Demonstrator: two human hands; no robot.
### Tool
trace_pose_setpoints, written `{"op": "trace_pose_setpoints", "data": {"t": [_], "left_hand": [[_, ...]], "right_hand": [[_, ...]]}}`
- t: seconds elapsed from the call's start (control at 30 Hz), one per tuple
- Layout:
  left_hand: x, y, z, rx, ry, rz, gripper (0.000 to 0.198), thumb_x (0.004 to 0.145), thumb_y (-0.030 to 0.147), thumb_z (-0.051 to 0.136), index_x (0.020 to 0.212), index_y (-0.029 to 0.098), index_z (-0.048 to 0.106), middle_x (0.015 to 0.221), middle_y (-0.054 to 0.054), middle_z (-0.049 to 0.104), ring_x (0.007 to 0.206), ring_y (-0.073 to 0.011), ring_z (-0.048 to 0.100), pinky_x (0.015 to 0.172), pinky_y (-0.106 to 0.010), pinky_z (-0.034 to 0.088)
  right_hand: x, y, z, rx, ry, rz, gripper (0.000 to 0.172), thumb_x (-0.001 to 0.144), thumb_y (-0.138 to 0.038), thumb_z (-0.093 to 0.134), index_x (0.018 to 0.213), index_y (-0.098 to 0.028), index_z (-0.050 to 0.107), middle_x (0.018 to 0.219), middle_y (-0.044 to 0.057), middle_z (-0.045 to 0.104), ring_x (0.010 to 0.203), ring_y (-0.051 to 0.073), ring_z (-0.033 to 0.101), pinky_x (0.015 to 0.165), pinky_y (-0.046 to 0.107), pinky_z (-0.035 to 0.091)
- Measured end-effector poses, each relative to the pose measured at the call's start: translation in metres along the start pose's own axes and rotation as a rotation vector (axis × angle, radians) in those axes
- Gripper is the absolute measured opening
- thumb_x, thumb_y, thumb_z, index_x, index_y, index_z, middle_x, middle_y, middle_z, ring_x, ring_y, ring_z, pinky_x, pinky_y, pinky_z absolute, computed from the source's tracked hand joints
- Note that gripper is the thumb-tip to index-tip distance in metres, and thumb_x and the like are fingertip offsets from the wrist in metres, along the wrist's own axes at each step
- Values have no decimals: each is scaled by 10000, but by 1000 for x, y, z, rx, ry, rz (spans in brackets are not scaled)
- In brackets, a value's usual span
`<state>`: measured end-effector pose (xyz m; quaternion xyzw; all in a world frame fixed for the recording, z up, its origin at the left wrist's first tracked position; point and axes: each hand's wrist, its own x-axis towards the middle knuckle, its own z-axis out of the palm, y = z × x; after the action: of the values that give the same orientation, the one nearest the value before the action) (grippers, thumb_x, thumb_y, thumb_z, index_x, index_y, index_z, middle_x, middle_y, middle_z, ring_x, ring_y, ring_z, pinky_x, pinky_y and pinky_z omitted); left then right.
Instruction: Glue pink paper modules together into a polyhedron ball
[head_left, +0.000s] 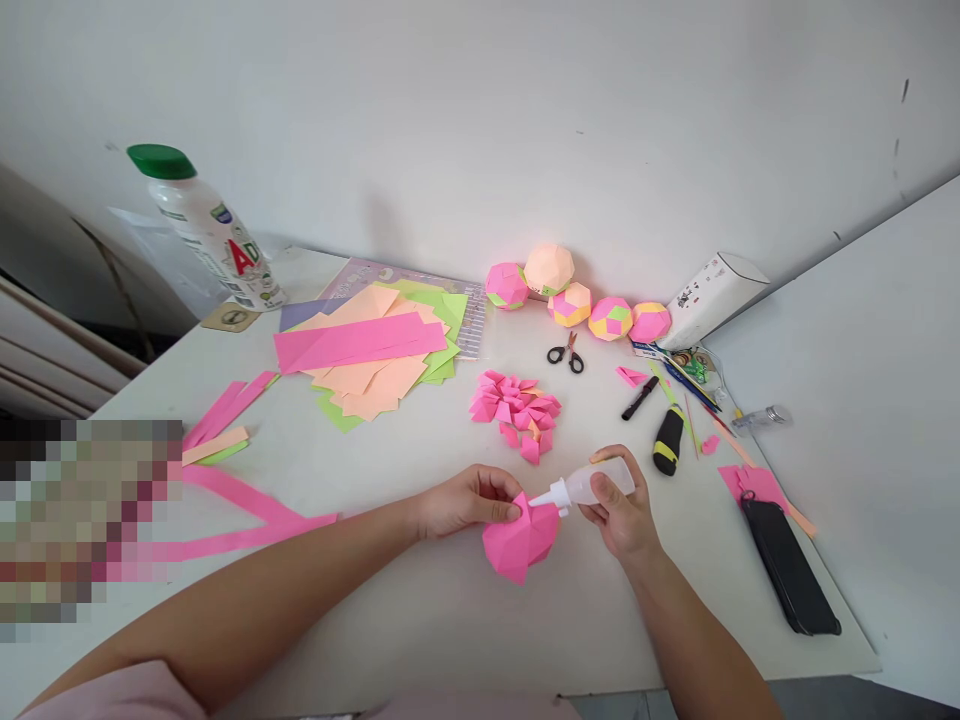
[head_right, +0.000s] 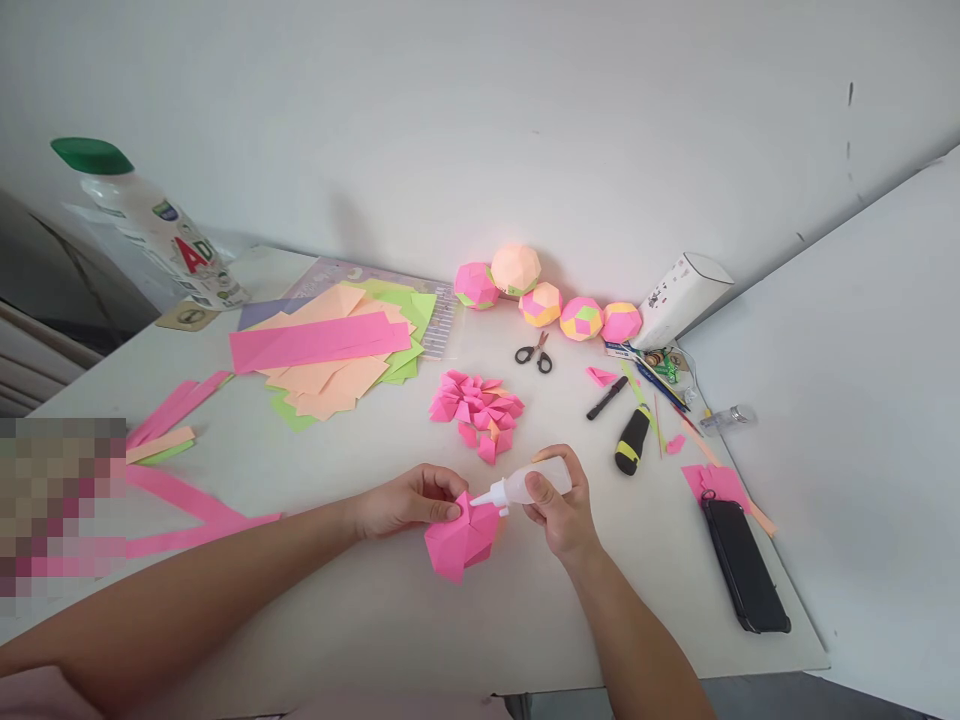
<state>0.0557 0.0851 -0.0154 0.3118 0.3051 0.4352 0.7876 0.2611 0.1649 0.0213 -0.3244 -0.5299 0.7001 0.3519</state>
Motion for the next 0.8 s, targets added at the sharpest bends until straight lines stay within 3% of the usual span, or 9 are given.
{"op": "trace_pose_setpoints", "data": {"t": [0.8], "left_hand": [[-1, 5, 3, 15, 4, -24, 188, 662, 282, 764, 769, 138, 709, 734, -30, 663, 677, -131, 583, 642, -249, 433]], "right_hand": [[2, 0, 2, 40, 24, 104, 301, 755, -431, 687, 867, -245, 479, 430, -128, 246, 415, 51, 158, 402, 185, 190]]}}
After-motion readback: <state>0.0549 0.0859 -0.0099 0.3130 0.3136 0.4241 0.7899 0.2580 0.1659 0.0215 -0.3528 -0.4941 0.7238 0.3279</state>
